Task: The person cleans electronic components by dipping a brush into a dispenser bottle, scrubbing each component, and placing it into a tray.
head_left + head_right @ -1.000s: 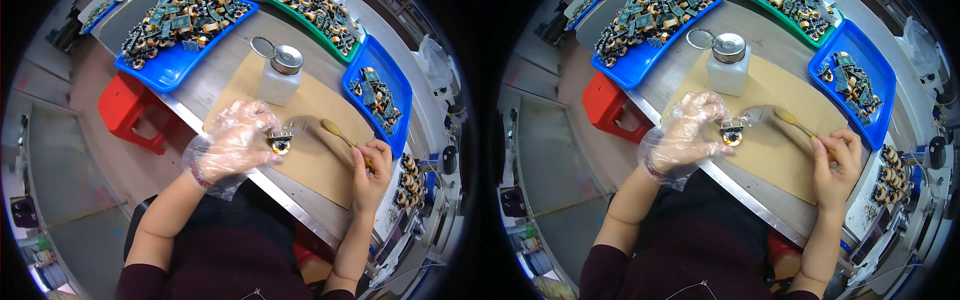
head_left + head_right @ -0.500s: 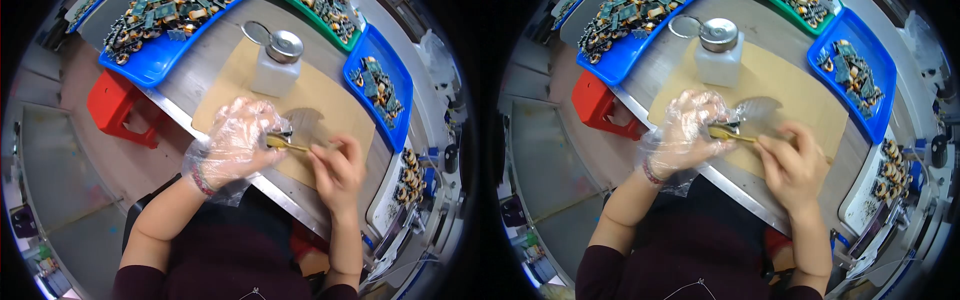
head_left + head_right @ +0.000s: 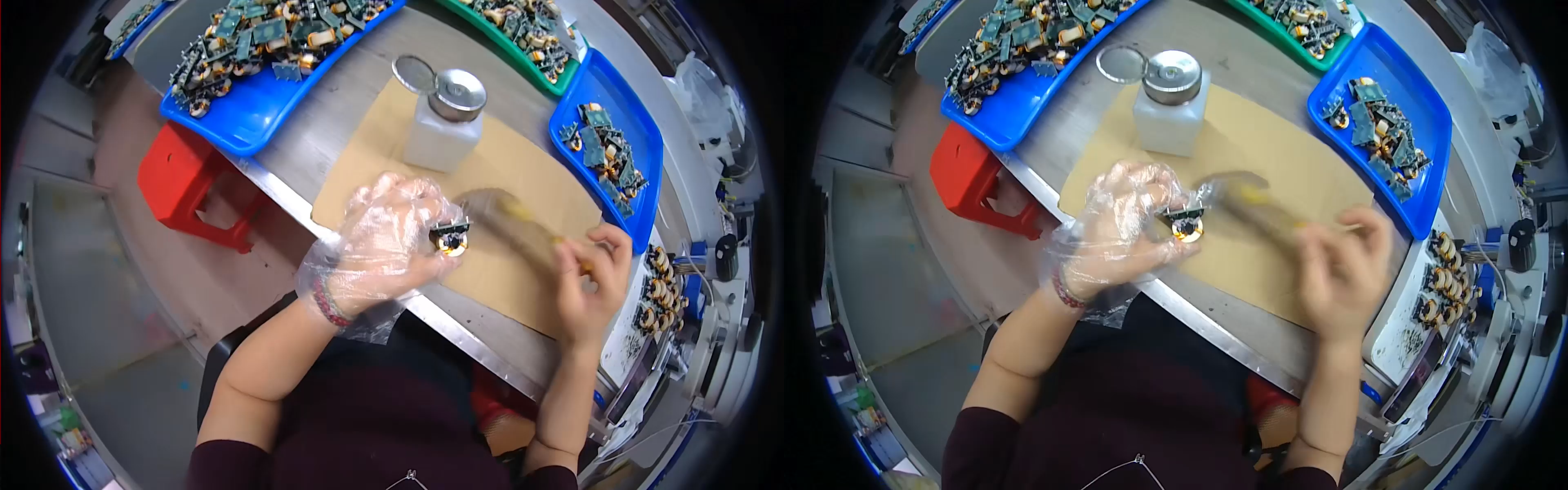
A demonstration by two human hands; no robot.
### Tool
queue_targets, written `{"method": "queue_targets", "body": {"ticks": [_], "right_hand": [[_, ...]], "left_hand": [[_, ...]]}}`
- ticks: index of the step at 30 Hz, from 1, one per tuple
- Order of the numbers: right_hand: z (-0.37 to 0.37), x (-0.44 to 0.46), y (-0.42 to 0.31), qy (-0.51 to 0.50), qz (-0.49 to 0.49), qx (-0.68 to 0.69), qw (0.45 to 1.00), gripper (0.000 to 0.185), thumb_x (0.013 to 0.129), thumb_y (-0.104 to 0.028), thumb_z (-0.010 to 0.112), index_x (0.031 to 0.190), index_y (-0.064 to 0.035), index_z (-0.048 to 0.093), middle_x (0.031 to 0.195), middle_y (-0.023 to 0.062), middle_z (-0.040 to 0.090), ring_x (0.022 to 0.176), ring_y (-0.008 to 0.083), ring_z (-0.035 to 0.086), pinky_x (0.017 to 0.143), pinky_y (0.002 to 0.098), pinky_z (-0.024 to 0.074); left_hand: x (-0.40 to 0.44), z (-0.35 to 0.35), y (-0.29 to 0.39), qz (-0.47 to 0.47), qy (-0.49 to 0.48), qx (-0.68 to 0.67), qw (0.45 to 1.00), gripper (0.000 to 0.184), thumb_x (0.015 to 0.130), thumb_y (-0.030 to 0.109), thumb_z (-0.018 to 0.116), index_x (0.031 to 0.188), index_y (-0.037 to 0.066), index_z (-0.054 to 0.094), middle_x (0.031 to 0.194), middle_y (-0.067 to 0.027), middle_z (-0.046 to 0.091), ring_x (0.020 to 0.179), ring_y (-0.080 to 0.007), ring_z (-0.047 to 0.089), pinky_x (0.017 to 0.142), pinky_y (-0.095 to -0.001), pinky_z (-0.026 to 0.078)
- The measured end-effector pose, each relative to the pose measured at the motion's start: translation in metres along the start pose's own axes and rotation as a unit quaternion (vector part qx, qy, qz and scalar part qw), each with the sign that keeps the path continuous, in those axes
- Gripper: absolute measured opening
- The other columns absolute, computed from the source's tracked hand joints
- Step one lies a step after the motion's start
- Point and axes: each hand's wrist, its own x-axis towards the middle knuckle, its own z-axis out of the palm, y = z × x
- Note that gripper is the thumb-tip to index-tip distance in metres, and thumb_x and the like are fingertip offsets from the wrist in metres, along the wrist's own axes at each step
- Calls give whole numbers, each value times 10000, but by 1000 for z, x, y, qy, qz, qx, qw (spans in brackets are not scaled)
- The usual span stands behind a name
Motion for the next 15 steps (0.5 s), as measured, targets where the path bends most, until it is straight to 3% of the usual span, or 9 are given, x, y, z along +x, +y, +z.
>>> {"method": "queue_targets", "body": {"ticks": [1, 2, 4, 5, 8, 9, 11, 13, 15], "right_hand": [[9, 6, -20, -16, -102, 34, 994, 80, 690, -14, 718, 750, -35, 670, 929, 90, 541, 624, 103, 524, 503, 229, 411], [14, -1, -27, -124, -79, -12, 989, 65, 703, -22, 713, 750, -39, 670, 922, 88, 551, 609, 122, 525, 499, 234, 410], [18, -5, 1, -105, 54, 90, 989, 64, 702, -32, 715, 749, -42, 672, 919, 88, 553, 564, 129, 520, 489, 237, 411], [6, 2, 6, -79, 109, -42, 990, 57, 699, -27, 710, 738, -32, 669, 903, 93, 550, 573, 141, 529, 498, 239, 418], [10, -2, -15, -51, -44, 55, 996, 74, 681, -83, 732, 725, -56, 678, 881, 90, 547, 637, 144, 555, 525, 258, 429], [14, -4, -31, -159, -21, 2, 987, 67, 682, -72, 729, 729, -63, 682, 882, 85, 550, 636, 142, 553, 521, 255, 424], [20, -5, -5, -95, 79, 138, 983, 60, 687, -73, 725, 722, -63, 678, 871, 86, 563, 569, 141, 541, 497, 258, 416], [2, 4, 14, -70, 139, -2, 988, 66, 695, -85, 715, 718, -45, 668, 831, 103, 563, 530, 171, 534, 495, 279, 425], [0, 3, -5, -67, -19, -22, 997, 78, 673, -97, 728, 717, -61, 674, 839, 104, 565, 544, 173, 546, 509, 278, 434]], "left_hand": [[6, -7, 7, -30, -49, 27, 998, 308, 609, 325, 704, 881, 187, 658, 967, 5, 578, 968, -226, 501, 823, -397, 380], [6, -5, 5, -25, -49, 15, 998, 305, 609, 322, 703, 878, 186, 659, 966, 3, 578, 970, -226, 502, 825, -401, 382], [7, -7, 6, -27, -66, 9, 997, 295, 611, 316, 702, 873, 185, 662, 968, 2, 581, 983, -224, 504, 832, -408, 388], [3, -4, 4, -12, -39, 8, 999, 291, 613, 315, 703, 871, 186, 662, 971, 5, 582, 987, -224, 504, 831, -407, 389], [4, -2, 2, -15, -34, 3, 999, 288, 619, 314, 709, 876, 193, 659, 974, 9, 582, 999, -227, 499, 831, -399, 387], [5, -3, 0, -11, -57, 3, 998, 295, 617, 316, 712, 879, 194, 657, 969, 8, 581, 996, -227, 498, 827, -398, 388], [4, -4, 2, -1, -36, -4, 999, 327, 597, 324, 722, 889, 195, 650, 945, 12, 575, 971, -230, 498, 818, -403, 386], [4, -5, 4, -6, -33, 15, 999, 332, 591, 326, 722, 888, 198, 646, 938, 17, 568, 955, -229, 497, 814, -405, 385], [4, -5, 4, -6, -36, 42, 998, 334, 591, 323, 721, 889, 192, 644, 948, 23, 563, 946, -224, 500, 802, -398, 391]]}}
